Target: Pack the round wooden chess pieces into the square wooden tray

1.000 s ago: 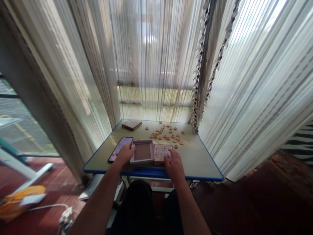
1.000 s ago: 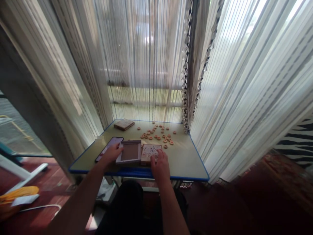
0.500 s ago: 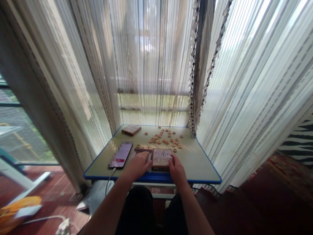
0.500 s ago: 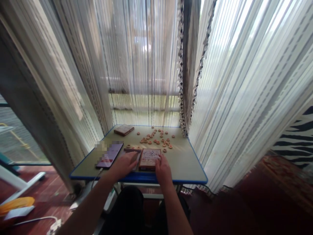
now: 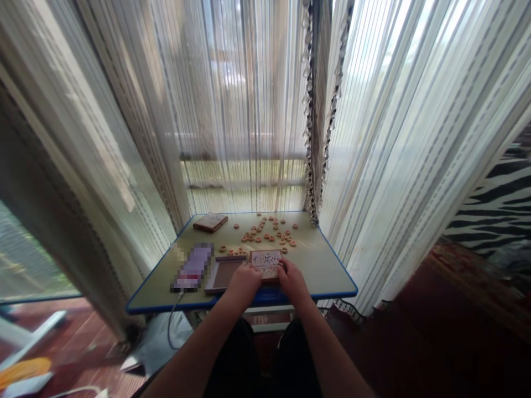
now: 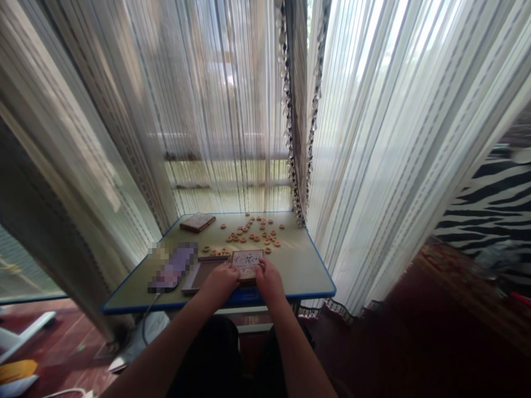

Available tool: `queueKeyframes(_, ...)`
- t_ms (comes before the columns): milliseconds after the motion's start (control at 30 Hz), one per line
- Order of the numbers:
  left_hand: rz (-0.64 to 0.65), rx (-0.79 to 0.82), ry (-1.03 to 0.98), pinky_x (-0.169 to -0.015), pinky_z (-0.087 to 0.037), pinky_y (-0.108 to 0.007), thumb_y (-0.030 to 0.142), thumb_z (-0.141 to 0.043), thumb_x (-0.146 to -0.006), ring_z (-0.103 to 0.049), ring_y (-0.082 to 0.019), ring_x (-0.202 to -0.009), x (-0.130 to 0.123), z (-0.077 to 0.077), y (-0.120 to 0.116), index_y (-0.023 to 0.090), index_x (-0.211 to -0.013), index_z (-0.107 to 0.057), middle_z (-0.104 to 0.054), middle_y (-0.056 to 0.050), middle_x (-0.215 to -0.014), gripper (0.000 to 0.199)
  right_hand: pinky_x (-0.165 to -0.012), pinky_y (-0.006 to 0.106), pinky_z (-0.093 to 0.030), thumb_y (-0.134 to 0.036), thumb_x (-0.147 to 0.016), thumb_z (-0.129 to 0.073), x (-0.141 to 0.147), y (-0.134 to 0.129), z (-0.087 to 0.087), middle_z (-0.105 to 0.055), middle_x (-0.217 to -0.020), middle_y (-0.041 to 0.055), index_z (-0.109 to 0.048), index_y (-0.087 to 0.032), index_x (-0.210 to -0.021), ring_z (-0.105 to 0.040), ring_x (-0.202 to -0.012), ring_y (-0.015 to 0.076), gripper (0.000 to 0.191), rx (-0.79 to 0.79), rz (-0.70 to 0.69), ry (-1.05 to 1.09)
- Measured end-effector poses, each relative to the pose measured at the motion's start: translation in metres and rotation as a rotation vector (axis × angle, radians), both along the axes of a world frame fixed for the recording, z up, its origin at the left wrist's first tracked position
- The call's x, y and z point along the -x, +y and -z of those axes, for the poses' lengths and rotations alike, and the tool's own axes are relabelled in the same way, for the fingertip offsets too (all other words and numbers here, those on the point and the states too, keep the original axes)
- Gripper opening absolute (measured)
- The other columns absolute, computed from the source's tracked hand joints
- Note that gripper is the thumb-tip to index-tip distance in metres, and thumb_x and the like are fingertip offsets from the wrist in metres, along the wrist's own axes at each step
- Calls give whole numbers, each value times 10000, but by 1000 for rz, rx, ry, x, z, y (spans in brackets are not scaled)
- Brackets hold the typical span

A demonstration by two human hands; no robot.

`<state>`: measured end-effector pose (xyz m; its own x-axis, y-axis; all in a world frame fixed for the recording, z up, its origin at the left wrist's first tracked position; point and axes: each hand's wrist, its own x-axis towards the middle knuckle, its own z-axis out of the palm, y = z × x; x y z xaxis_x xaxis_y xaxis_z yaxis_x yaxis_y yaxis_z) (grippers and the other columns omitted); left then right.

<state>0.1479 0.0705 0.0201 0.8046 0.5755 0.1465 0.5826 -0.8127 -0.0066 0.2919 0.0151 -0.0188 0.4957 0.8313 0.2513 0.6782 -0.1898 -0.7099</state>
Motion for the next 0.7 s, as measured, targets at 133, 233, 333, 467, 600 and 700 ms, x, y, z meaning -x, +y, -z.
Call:
queueKeyframes(133, 8, 61, 43, -834, -444, -343, 92, -474, -777, -596, -248, -912, -16, 2, -9, 79, -895, -664, -655, -176, -924, 224, -907, 245, -384, -235, -824, -428, -2, -12, 1, -605, -1137, 116, -573, -116, -1096, -553, -1046, 175, 330, 25, 38, -89)
queueKeyframes(233, 42, 76, 80, -849, -447, -340, 36, -415, -780, -593, -252, -947, -31, 4, -20, 25, -965, -642, -639, -217, -971, 293, -907, 278, -385, -232, -835, -406, -6, -22, 1, -553, -1200, 157, -550, -93, -1116, -532, -1081, 206, 345, 102, 91, -206)
queueKeyframes(333, 103, 68, 81, -882, -435, -337, 3, -403, -771, -572, -260, -1008, -49, 7, -29, 4, -1016, -622, -625, -233, -1019, 329, -843, 305, -418, -220, -850, -369, -18, -30, -1, -541, -1203, 176, -548, -94, -1107, -571, -1010, 224, 337, 204, 151, -258)
queueKeyframes(467, 140, 18, 79, -889, -431, -368, -14, -402, -760, -588, -273, -983, -77, 12, -37, 1, -1010, -629, -631, -246, -1000, 338, -865, 314, -405, -210, -874, -335, -41, -35, 2, -501, -1252, 192, -525, -90, -1146, -537, -1077, 226, 353, 233, 200, -266)
queueKeyframes(600, 172, -12, 97, -912, -411, -388, -7, -404, -765, -590, -293, -972, -105, 13, -39, -37, -1017, -624, -627, -272, -976, 335, -943, 308, -348, -193, -893, -306, -68, -32, 9, -475, -1281, 196, -511, -78, -1168, -460, -1175, 210, 362, 229, 234, -265)
queueKeyframes(700, 169, 73, 75, -869, -432, -388, 21, -398, -798, -587, -298, -965, -126, 7, -36, -11, -1020, -635, -636, -257, -960, 326, -971, 285, -314, -185, -897, -297, -89, -26, 9, -456, -1298, 178, -532, -87, -1150, -435, -1193, 201, 358, 258, 242, -285)
